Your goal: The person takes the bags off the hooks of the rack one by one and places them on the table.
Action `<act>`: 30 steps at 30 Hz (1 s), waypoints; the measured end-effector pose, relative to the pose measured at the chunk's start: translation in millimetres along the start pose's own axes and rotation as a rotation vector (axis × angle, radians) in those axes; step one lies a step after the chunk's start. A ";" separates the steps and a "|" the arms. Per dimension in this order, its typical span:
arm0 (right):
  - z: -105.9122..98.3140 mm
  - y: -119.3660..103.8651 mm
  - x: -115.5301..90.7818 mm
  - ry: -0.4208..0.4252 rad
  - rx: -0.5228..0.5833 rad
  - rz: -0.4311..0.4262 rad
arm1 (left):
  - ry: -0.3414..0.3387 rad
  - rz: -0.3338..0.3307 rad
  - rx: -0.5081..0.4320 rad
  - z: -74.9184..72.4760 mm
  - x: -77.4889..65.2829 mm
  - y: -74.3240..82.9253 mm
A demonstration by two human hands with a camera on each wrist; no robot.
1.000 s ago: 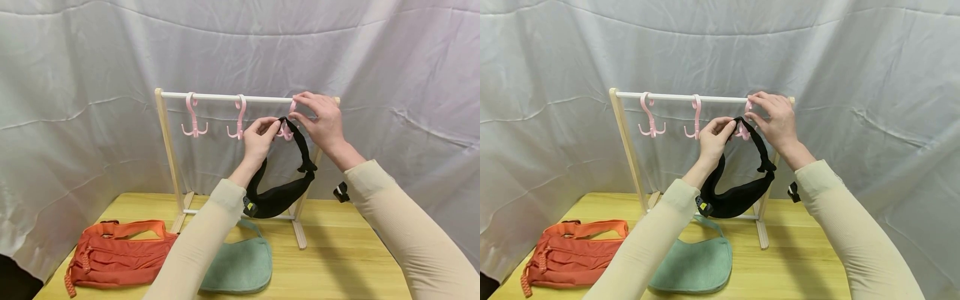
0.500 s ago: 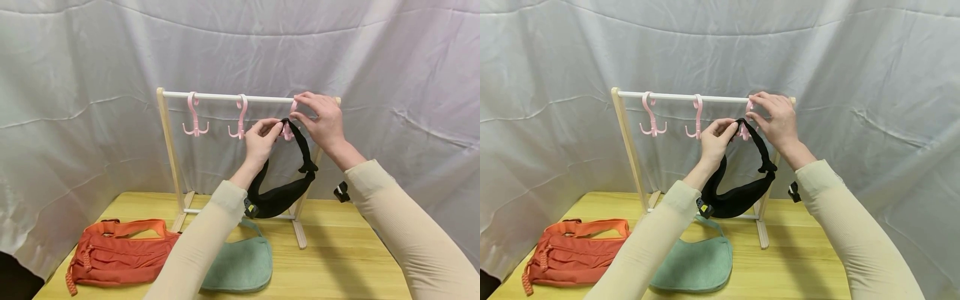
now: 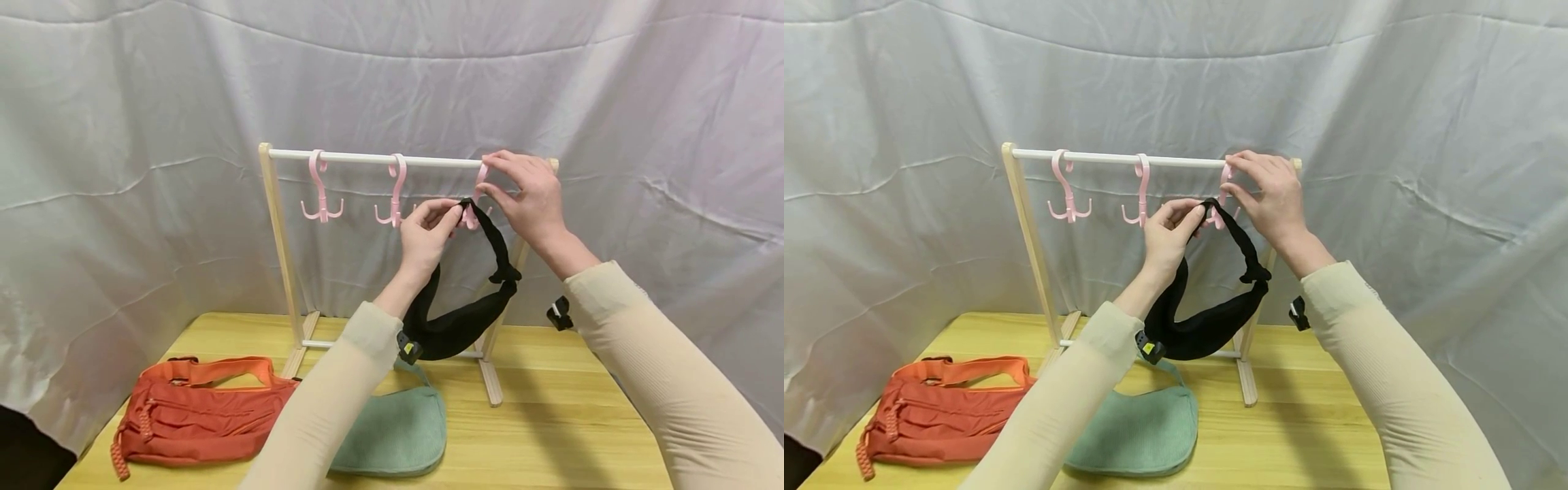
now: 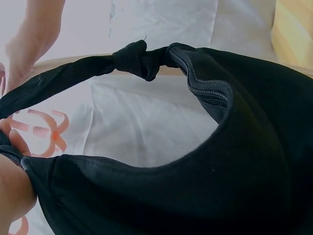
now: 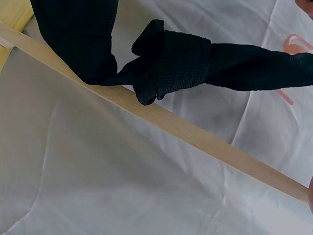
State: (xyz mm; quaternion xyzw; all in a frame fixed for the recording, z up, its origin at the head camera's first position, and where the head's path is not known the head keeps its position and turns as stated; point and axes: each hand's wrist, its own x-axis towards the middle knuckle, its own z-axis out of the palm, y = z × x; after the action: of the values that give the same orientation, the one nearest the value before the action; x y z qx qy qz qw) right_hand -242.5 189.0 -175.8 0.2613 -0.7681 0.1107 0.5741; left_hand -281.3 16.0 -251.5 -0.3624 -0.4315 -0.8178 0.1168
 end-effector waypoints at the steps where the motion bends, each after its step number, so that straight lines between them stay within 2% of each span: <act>1: -0.4 0.5 0.0 -0.008 -0.005 -0.007 | 0.002 0.001 0.000 -0.4 -0.5 0.1; 15: -2.6 3.1 -1.0 -0.021 0.006 -0.037 | 0.007 -0.011 -0.037 -4.0 -6.1 8.5; 23: -0.4 4.5 -0.1 -0.006 0.031 -0.049 | 0.025 -0.022 -0.001 -10.8 -8.1 12.9; 30: -0.6 6.1 -4.7 -0.029 0.015 -0.050 | 0.037 -0.021 0.014 -16.4 -12.1 18.2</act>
State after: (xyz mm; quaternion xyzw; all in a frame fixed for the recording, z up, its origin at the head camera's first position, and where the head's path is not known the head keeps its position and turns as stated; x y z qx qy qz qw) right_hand -244.2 195.6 -179.2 0.2864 -0.7688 0.0982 0.5633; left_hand -271.6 -9.3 -254.6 -0.3419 -0.4390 -0.8224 0.1187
